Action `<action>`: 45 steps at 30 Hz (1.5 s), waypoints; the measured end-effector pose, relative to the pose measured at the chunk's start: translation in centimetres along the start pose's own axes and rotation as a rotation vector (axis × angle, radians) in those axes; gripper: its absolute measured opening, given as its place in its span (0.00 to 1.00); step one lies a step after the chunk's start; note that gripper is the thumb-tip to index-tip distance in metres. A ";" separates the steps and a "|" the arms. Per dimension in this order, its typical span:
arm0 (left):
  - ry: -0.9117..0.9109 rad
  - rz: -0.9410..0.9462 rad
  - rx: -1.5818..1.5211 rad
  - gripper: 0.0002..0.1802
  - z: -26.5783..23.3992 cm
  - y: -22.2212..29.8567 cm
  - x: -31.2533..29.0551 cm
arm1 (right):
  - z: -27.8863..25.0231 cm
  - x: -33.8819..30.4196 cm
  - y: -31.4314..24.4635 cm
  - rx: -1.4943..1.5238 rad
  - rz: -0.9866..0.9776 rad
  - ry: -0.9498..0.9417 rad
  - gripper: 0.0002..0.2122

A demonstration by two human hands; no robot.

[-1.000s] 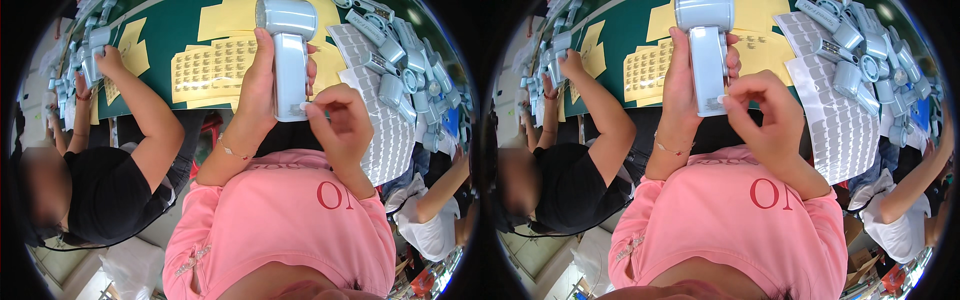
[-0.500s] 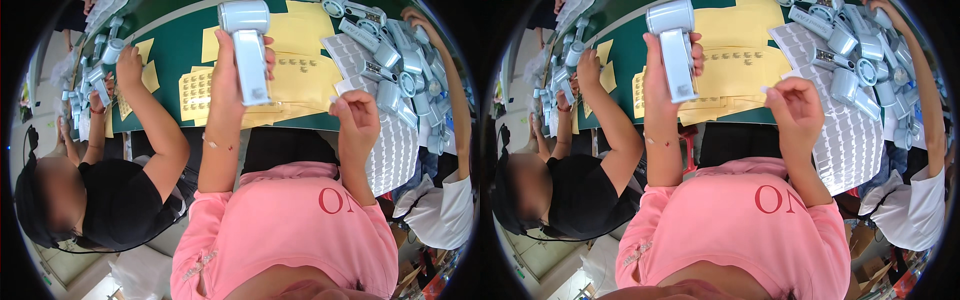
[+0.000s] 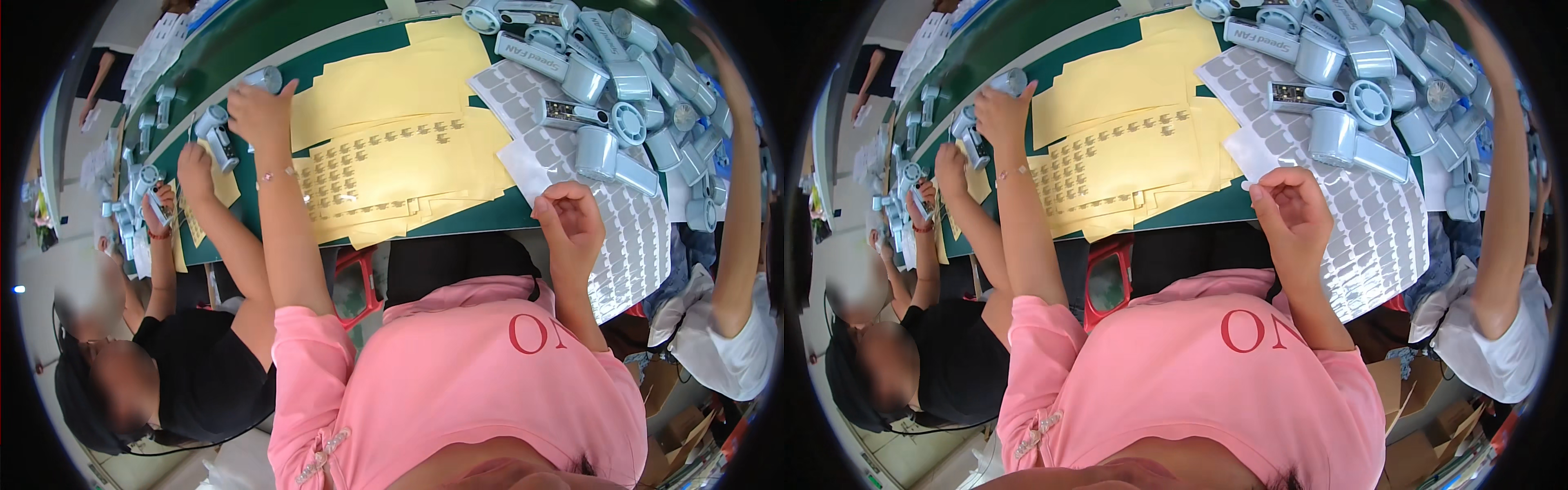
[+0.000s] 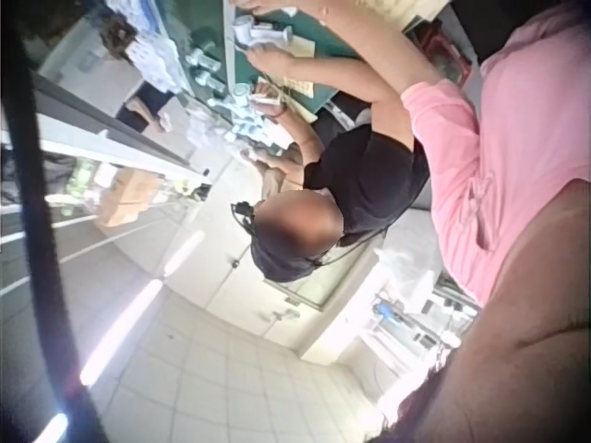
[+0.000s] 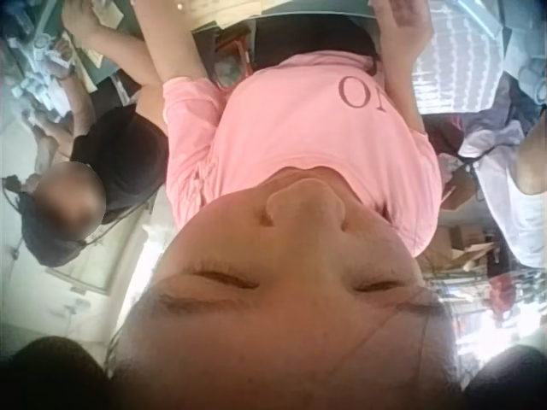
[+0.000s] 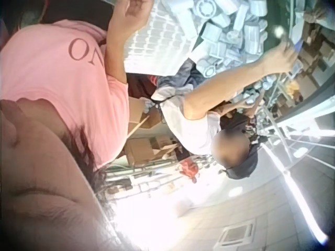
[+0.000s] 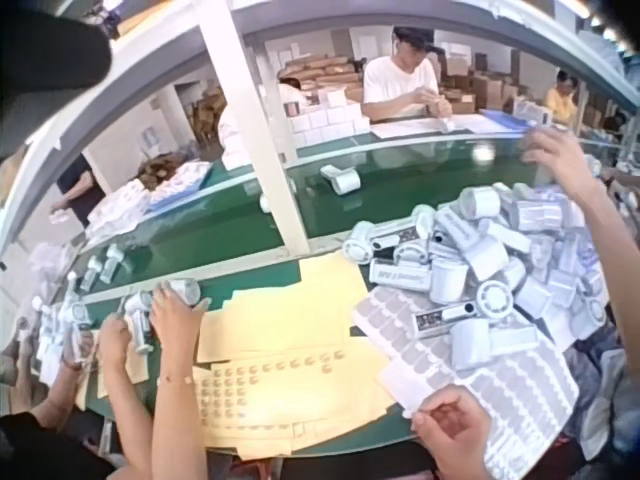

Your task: Applying identification stickers and labels to the back of portable handheld fans.

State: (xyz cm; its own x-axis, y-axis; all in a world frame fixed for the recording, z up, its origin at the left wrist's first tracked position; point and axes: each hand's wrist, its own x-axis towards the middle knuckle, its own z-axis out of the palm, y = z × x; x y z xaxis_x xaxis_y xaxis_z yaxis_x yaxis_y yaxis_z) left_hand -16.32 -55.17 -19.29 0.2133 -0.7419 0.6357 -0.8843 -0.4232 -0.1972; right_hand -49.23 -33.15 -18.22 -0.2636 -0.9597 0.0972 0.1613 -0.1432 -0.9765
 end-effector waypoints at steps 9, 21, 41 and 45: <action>-0.095 0.048 -0.991 0.11 -0.5 10.3 11.5 | -0.4 0.9 -1.2 -0.012 0.063 -0.029 0.06; -0.458 0.236 -0.689 0.45 11.6 19.4 19.2 | 0.3 2.2 -1.1 -0.108 0.160 0.093 0.07; -1.500 -0.251 -2.646 0.48 -16.3 -3.9 -15.1 | 12.0 7.4 -7.2 0.821 0.204 -0.510 0.04; -1.626 -0.445 -3.067 0.47 -16.4 -3.7 -16.5 | 12.1 7.9 -4.5 0.866 0.123 -0.458 0.04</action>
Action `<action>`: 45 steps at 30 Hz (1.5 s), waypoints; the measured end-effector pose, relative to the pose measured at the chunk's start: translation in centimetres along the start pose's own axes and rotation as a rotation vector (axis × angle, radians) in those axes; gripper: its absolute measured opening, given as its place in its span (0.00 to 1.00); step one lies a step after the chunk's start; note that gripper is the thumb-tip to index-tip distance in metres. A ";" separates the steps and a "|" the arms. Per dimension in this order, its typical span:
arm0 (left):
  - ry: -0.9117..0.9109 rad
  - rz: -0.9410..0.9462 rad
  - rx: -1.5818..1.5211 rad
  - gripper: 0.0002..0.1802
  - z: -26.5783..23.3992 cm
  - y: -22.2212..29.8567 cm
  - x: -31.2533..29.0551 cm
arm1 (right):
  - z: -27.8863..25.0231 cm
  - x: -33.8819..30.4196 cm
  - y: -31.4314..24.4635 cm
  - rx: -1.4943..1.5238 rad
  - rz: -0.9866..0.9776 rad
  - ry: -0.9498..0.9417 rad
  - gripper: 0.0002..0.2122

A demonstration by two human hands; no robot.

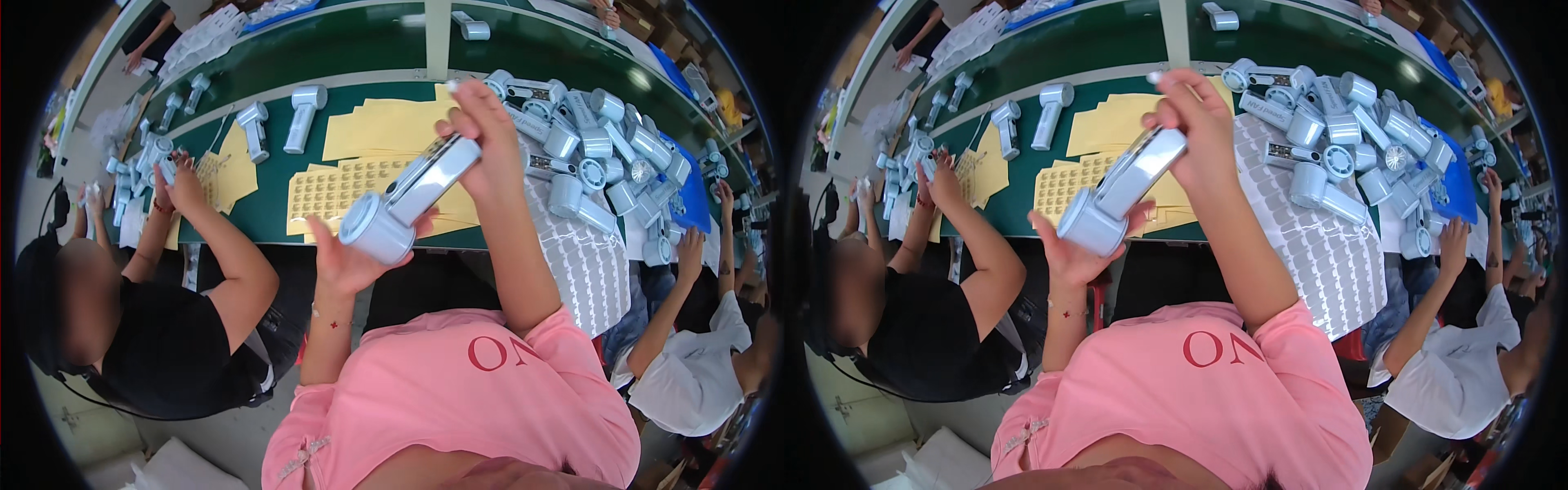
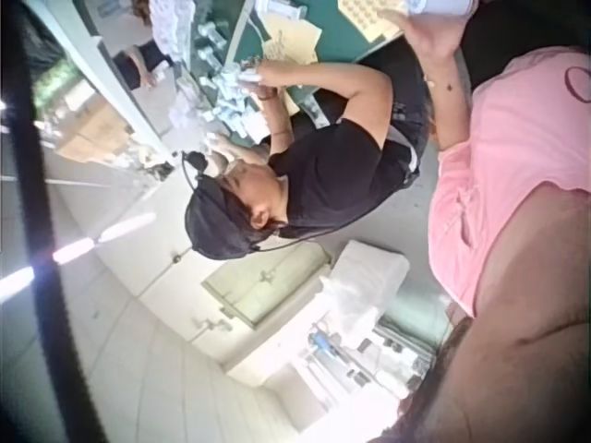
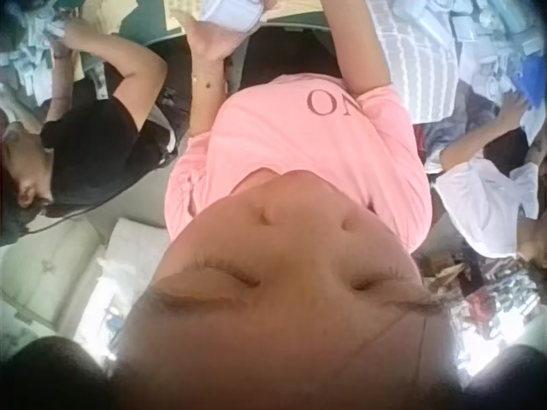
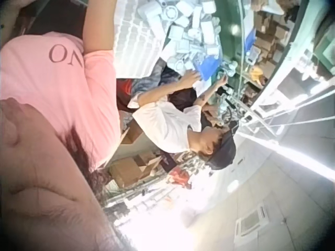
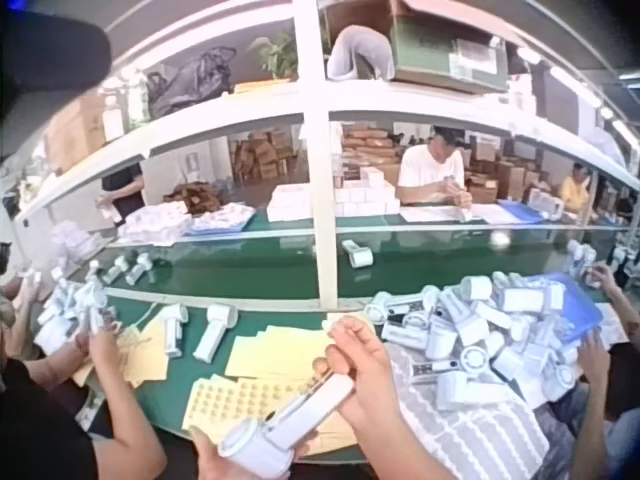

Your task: Applying identification stickers and labels to the back of portable handheld fans.

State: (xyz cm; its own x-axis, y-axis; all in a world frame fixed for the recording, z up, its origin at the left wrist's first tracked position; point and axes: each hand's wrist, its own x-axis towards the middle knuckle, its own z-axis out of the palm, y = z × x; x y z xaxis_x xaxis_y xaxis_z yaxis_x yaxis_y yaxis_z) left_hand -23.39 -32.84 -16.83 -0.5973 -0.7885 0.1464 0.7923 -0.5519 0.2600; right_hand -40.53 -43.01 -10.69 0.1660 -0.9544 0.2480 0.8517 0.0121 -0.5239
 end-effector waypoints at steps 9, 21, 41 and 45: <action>0.132 0.754 0.493 0.52 -0.7 0.2 5.6 | -0.5 -0.5 4.2 0.327 0.069 0.251 0.04; 0.588 0.174 1.244 0.30 -2.2 4.1 11.5 | -10.2 -2.9 -0.4 -1.274 0.089 0.251 0.05; 0.688 -0.031 1.668 0.33 -3.8 2.7 12.0 | -8.6 -2.6 3.2 -1.981 -0.169 0.088 0.05; 0.665 -0.051 1.623 0.32 -4.6 2.9 11.9 | -5.8 -6.7 1.6 -1.661 -0.009 -0.045 0.04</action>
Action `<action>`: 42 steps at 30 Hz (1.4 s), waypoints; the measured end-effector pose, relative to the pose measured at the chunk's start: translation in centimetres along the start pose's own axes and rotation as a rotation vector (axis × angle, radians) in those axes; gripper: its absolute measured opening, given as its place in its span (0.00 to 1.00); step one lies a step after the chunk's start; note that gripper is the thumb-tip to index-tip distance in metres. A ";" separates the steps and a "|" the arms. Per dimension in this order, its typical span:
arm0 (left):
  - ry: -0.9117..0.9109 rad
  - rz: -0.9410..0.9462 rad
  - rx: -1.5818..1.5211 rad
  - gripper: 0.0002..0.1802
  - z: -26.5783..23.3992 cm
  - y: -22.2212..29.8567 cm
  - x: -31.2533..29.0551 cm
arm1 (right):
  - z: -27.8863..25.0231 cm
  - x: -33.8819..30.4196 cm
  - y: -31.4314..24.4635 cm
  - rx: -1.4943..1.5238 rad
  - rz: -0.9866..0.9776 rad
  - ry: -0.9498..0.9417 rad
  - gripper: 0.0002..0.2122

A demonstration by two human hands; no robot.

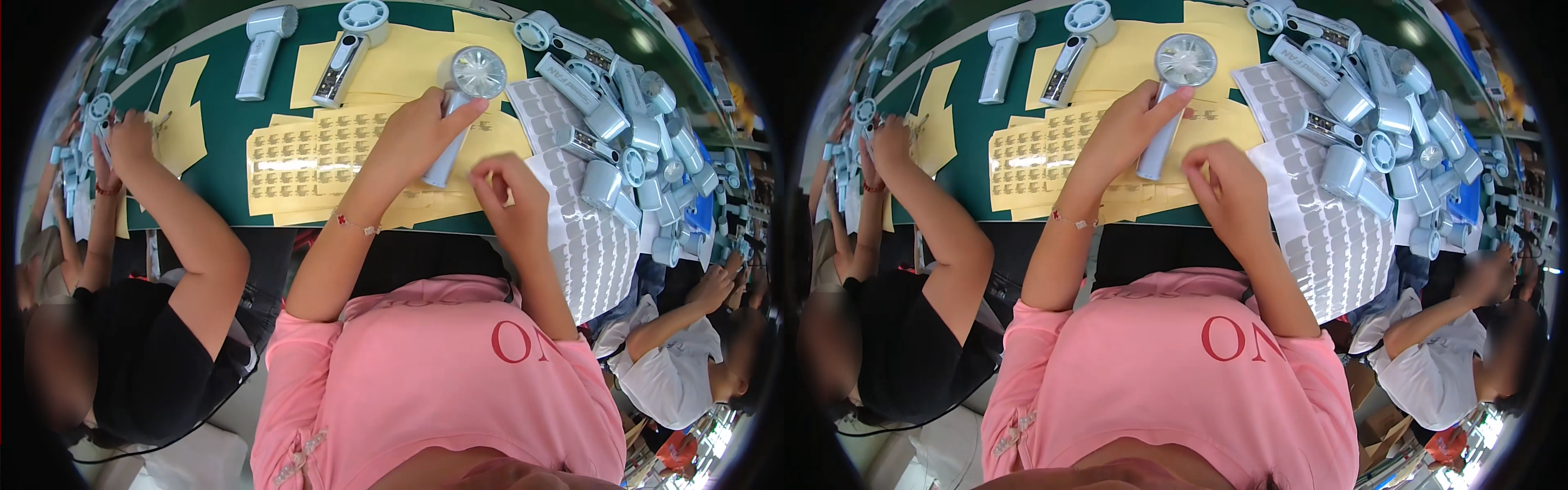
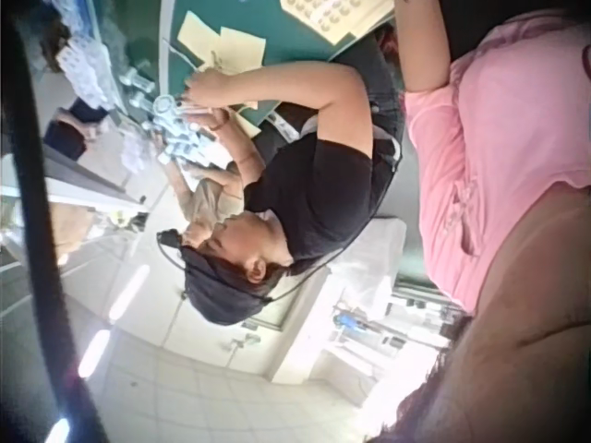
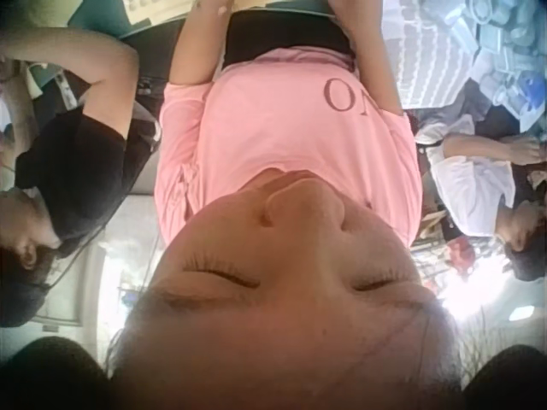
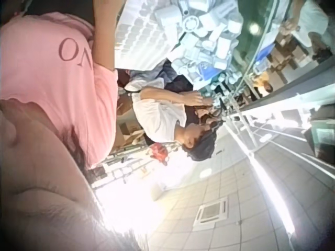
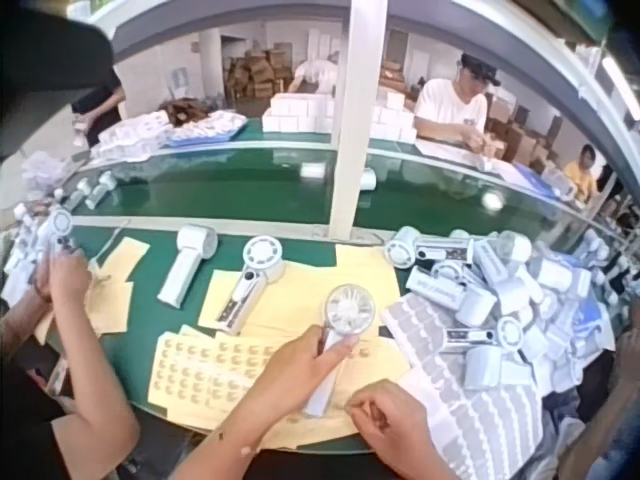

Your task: Applying identification stickers and labels to the back of portable handheld fans.

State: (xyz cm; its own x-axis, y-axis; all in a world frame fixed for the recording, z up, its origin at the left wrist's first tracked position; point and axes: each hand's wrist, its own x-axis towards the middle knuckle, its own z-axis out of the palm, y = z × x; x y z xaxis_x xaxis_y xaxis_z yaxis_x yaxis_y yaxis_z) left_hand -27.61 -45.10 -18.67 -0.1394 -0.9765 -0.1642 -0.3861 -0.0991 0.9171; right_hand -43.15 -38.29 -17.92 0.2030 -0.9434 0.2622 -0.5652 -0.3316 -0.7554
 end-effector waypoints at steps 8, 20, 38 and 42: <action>0.004 0.131 -0.035 0.37 -1.4 0.8 -0.4 | -2.7 -2.4 -0.2 1.279 0.412 0.085 0.04; -0.347 0.005 -1.257 0.41 -0.6 0.8 -3.7 | -1.6 -3.0 -3.7 1.271 0.208 0.085 0.06; -0.282 0.092 -1.259 0.42 1.0 2.8 -6.7 | -1.5 -2.7 -6.3 1.079 0.156 -0.044 0.10; -0.253 0.108 -1.239 0.42 1.0 2.9 -6.9 | -1.3 -2.8 -6.3 1.070 0.133 -0.043 0.10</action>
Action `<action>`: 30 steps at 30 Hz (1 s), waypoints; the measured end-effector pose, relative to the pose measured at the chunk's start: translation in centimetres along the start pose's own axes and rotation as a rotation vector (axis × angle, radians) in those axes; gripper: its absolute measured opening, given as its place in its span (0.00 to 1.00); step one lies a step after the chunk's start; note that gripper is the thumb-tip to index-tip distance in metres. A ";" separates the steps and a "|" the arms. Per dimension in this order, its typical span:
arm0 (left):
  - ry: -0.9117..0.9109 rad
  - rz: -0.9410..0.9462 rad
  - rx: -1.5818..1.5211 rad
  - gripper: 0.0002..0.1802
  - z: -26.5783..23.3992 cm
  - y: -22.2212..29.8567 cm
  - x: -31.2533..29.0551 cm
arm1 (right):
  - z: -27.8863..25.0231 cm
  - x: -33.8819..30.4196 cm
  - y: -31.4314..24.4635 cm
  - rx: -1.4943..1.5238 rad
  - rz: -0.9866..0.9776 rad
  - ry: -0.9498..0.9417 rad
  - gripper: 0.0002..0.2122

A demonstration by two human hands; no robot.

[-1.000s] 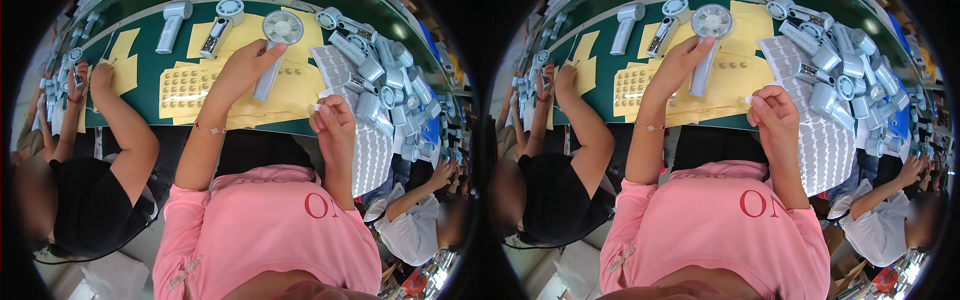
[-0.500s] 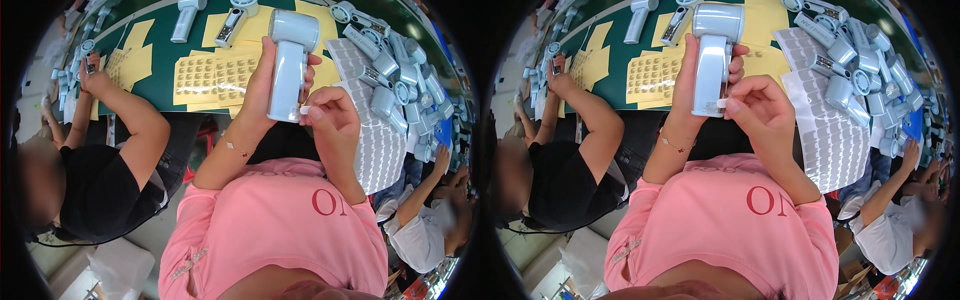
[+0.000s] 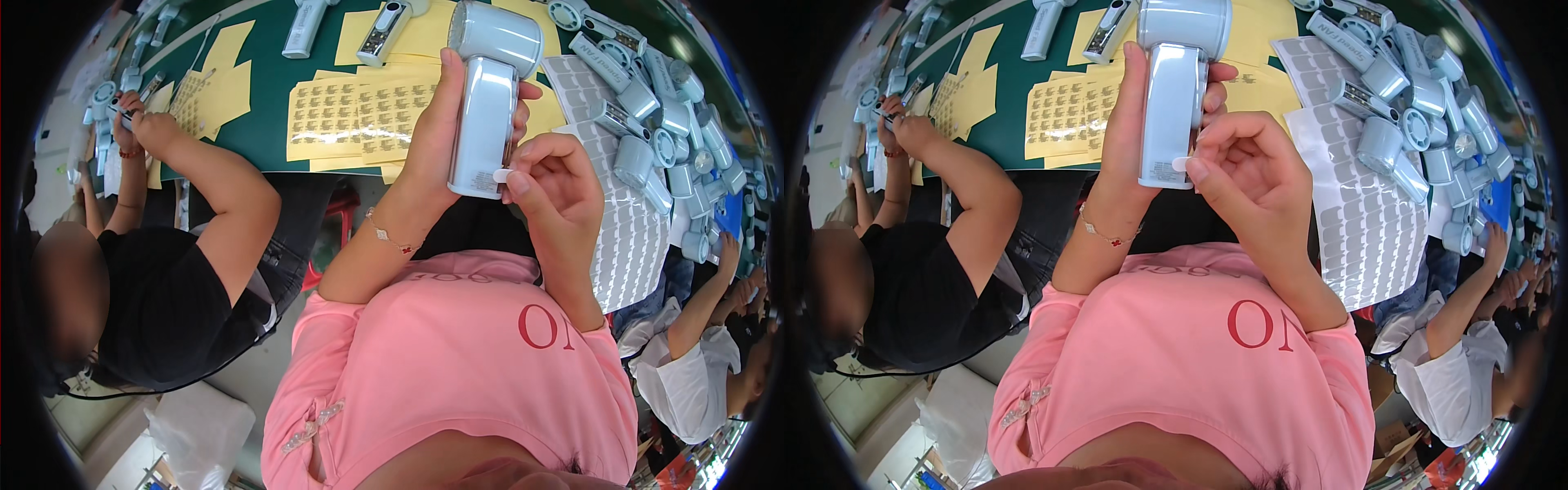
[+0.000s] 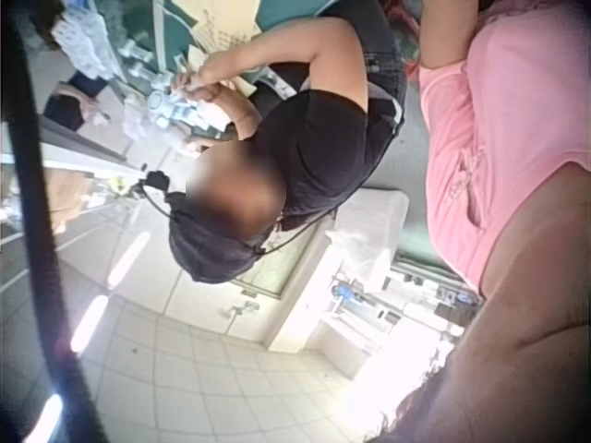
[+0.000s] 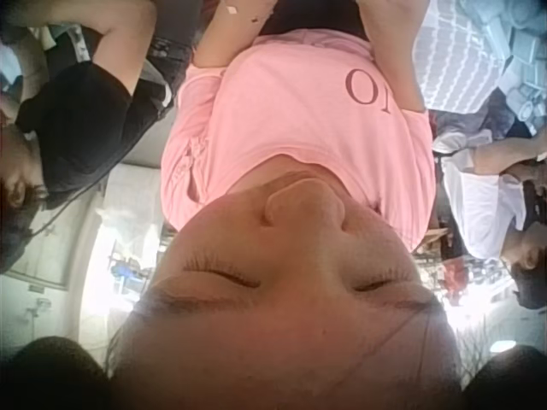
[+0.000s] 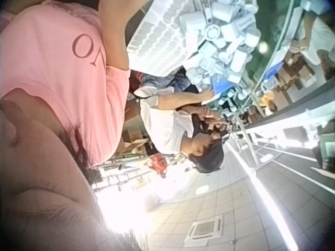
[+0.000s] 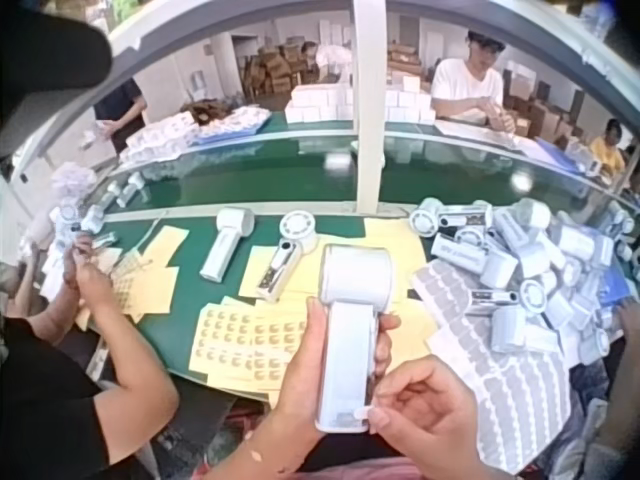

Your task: Applying identification stickers and labels to the back of portable handheld fans.

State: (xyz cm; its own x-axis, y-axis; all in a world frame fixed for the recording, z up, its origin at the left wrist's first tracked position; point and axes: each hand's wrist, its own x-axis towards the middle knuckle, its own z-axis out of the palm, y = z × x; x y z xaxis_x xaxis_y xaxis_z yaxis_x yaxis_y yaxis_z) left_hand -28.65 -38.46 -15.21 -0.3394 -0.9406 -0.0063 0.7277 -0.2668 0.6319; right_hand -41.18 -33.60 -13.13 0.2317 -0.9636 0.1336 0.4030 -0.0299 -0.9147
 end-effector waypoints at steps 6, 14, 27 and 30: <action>0.025 0.020 -0.021 0.42 0.0 -0.1 -0.1 | 0.4 0.0 -0.2 -0.032 -0.011 0.026 0.10; 0.014 0.003 -0.046 0.43 0.3 0.1 -0.3 | 0.1 0.1 -0.3 -0.034 0.006 -0.007 0.10; 0.013 0.032 -0.069 0.43 0.1 -0.2 -0.4 | 0.4 0.2 -0.4 -0.083 -0.001 0.002 0.11; 0.004 -0.004 -0.113 0.43 -0.2 -0.3 -0.5 | 0.5 0.1 -0.4 -0.085 -0.004 0.013 0.12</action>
State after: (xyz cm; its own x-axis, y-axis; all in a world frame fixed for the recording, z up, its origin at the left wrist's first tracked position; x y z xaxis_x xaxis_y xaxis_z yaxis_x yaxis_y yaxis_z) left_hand -28.63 -37.96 -15.55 -0.3404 -0.9402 -0.0116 0.7890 -0.2923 0.5404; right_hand -40.90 -33.56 -12.62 0.2186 -0.9668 0.1325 0.3270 -0.0554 -0.9434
